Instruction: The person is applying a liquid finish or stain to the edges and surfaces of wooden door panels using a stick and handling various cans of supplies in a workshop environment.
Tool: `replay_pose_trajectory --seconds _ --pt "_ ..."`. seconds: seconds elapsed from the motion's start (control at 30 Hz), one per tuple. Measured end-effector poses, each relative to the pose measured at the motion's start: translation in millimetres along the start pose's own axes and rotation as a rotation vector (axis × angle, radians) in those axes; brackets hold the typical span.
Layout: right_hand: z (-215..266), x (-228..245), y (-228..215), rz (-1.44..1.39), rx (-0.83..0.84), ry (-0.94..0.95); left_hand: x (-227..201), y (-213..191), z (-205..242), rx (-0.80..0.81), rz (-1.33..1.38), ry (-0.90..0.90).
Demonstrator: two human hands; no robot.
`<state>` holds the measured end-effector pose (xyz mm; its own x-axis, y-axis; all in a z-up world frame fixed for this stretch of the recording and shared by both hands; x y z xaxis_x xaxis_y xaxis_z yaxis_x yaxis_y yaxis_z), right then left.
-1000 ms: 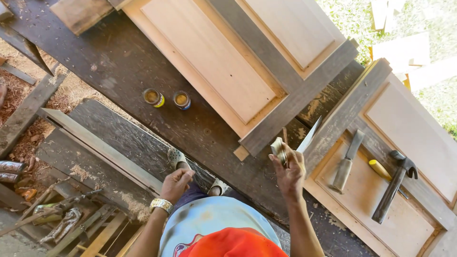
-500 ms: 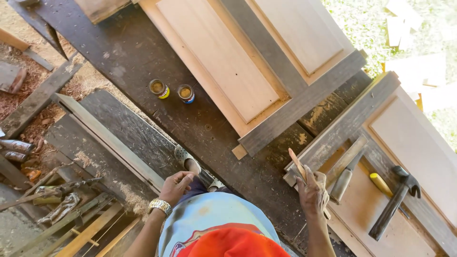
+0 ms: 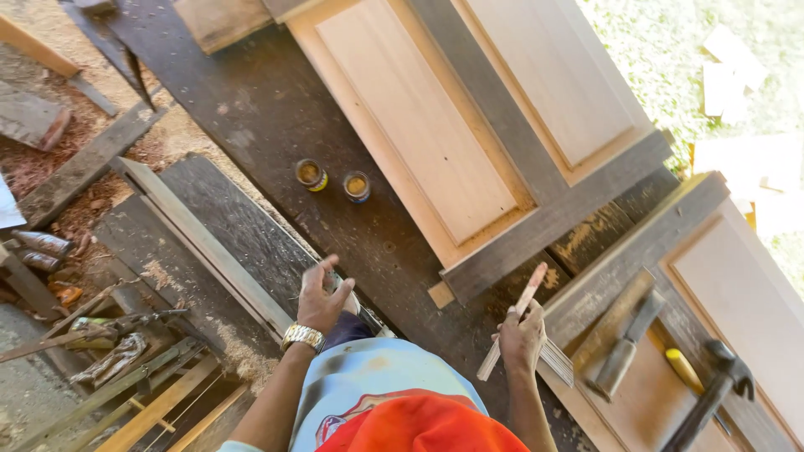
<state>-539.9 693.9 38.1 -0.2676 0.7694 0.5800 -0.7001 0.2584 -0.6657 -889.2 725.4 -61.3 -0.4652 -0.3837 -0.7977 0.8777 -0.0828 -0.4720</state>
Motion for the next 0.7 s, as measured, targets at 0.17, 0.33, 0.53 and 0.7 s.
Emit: replay_pose_trajectory --seconds 0.17,0.33,0.53,0.7 --pt "-57.5 -55.9 37.2 0.290 -0.006 -0.138 -47.2 -45.1 -58.9 -0.271 -0.284 0.295" --pt "-63.2 -54.4 34.6 0.488 0.063 -0.087 -89.1 -72.3 -122.7 -0.253 -0.456 0.359" --pt "-65.0 -42.8 60.9 0.592 -0.046 -0.101 -92.5 -77.4 -170.9 0.082 -0.452 0.074" --pt "-28.5 34.4 84.7 0.367 -0.035 -0.716 -83.8 -65.5 -177.1 0.187 -0.645 0.226"
Point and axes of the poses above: each hand's wrist, its own z-axis away from the middle knuckle, its own y-axis out of the palm, x = y × z, the point moved 1 cm from there along -z, towards the middle knuckle, and after that the axes turned 3 degrees about -z, right-handed, at the moved point
